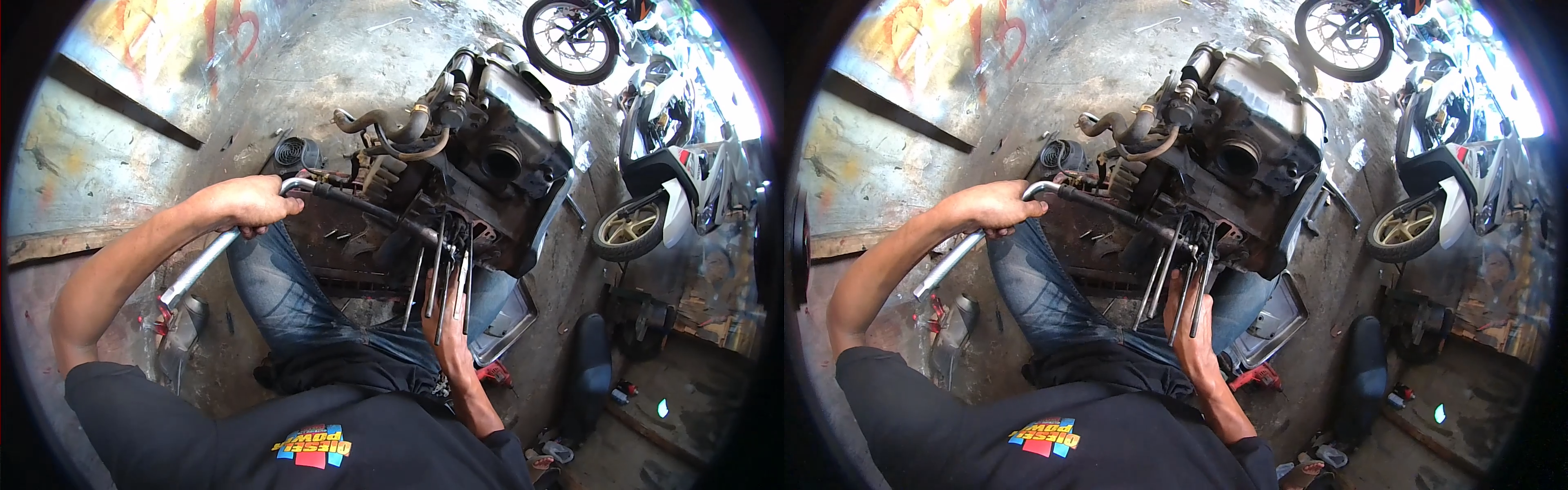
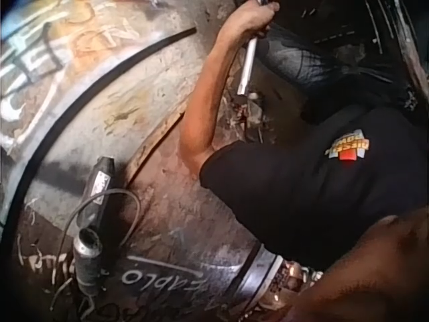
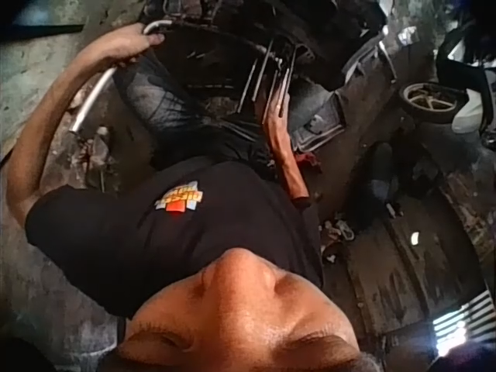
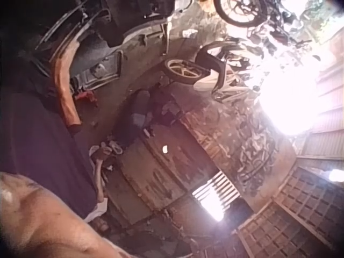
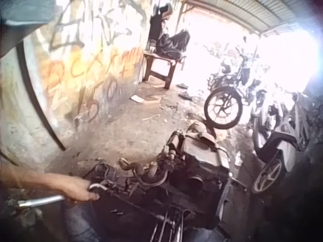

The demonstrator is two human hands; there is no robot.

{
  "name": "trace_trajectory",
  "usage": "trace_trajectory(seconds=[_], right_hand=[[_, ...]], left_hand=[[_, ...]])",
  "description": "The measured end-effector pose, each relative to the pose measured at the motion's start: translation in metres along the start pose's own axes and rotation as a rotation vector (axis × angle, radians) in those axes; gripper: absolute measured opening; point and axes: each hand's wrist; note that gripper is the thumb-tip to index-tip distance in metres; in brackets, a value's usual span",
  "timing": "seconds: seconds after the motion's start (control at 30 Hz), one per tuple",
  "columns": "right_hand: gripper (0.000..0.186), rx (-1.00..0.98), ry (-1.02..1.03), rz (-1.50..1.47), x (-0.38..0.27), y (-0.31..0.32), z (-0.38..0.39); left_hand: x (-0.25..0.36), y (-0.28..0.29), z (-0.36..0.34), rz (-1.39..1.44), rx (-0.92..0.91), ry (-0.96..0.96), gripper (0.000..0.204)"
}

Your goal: The recorder is disassembling and repairing components of a motorcycle engine using manual tools.

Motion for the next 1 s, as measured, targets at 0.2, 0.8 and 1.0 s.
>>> trace_trajectory(seconds=[0.2, 0.8, 1.0], right_hand=[[0.031, -0.016, -0.297, -0.412, -0.013, 0.007, -0.008], [0.037, -0.107, -0.071, -0.129, -0.004, 0.002, 0.012], [0.045, -0.068, 0.043, 0.121, -0.006, 0.006, 0.016]], left_hand=[[0.005, 0.002, 0.009, 0.217, -0.066, -0.071, 0.029], [-0.039, -0.045, -0.022, 0.012, 0.634, -0.437, 0.052], [-0.055, -0.073, -0.073, 0.223, 0.801, -0.661, 0.040]])
Point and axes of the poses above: each hand's wrist, its own z-axis away from the middle knuckle, its own y-axis out of the back of the hand, x = y × z, and after that the axes turned 9 degrees about -x, right-handed
